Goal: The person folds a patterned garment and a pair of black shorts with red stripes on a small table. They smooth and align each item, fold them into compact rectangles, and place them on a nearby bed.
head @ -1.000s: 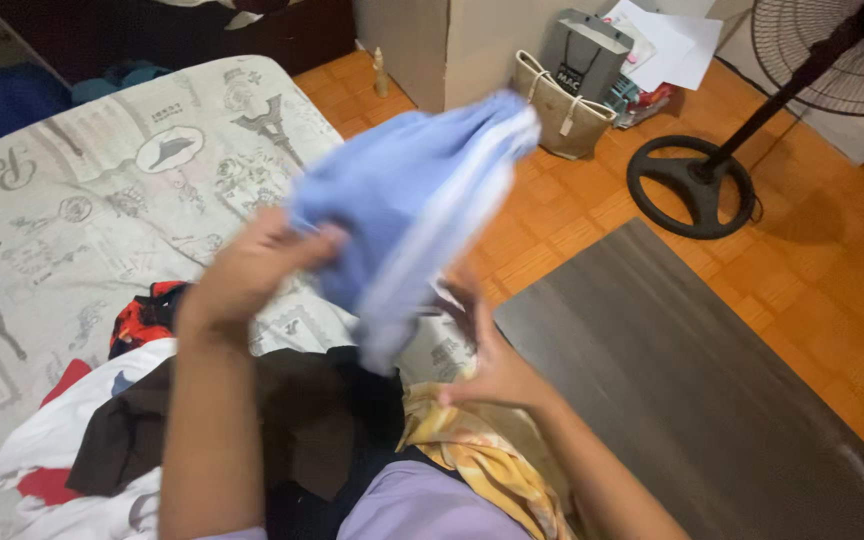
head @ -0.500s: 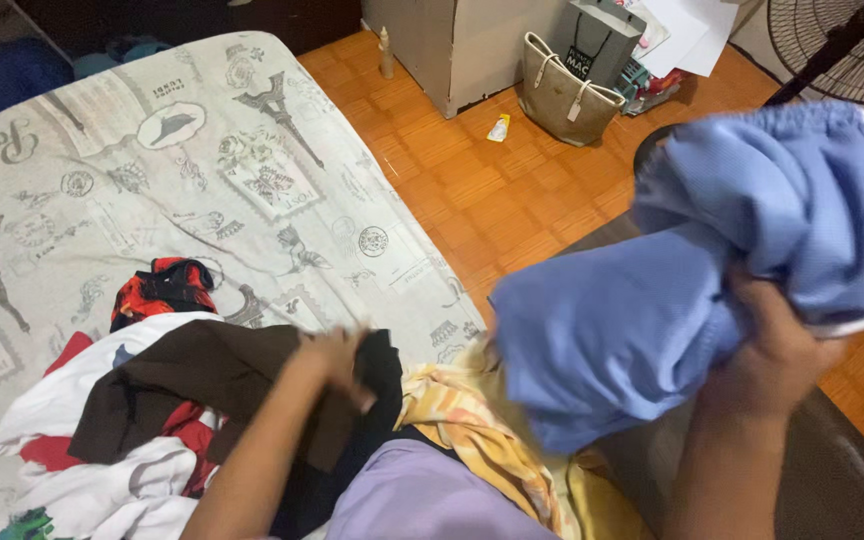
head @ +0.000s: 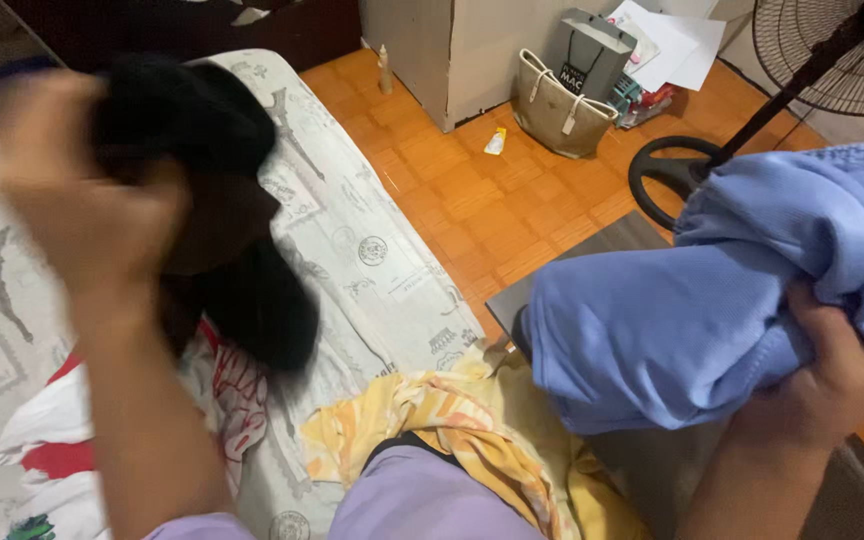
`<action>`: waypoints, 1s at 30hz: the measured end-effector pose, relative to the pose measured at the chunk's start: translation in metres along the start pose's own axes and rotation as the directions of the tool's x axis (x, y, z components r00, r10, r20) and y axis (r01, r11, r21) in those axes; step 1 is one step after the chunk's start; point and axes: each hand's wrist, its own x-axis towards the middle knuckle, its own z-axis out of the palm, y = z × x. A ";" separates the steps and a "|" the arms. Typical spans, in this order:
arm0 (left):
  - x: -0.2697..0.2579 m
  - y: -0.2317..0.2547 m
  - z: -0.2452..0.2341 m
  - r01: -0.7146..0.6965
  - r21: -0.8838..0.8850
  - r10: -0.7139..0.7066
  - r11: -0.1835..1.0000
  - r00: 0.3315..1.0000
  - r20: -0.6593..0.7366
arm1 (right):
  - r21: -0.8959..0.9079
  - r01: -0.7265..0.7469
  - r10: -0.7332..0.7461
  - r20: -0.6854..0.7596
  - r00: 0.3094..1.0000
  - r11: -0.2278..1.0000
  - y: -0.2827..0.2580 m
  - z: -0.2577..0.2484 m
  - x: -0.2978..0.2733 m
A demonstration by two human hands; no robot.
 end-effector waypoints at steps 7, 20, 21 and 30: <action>-0.050 0.011 -0.006 0.134 -0.145 -0.055 0.980 0.890 0.452 | -0.090 0.018 -0.020 -0.019 1.000 0.996 -0.012 0.001 -0.004; -0.131 -0.012 -0.045 0.486 0.304 -0.487 0.819 0.311 0.816 | 0.061 -0.107 0.106 0.010 0.994 0.992 0.019 0.044 -0.021; -0.102 0.002 -0.073 0.421 0.463 -0.618 0.780 0.403 0.675 | 0.121 -0.140 0.140 0.010 0.990 0.983 0.028 0.062 -0.034; 0.090 0.169 -0.048 -0.485 -0.151 0.502 0.861 0.859 0.099 | -0.302 -0.016 0.267 0.814 0.516 0.953 0.040 0.090 -0.066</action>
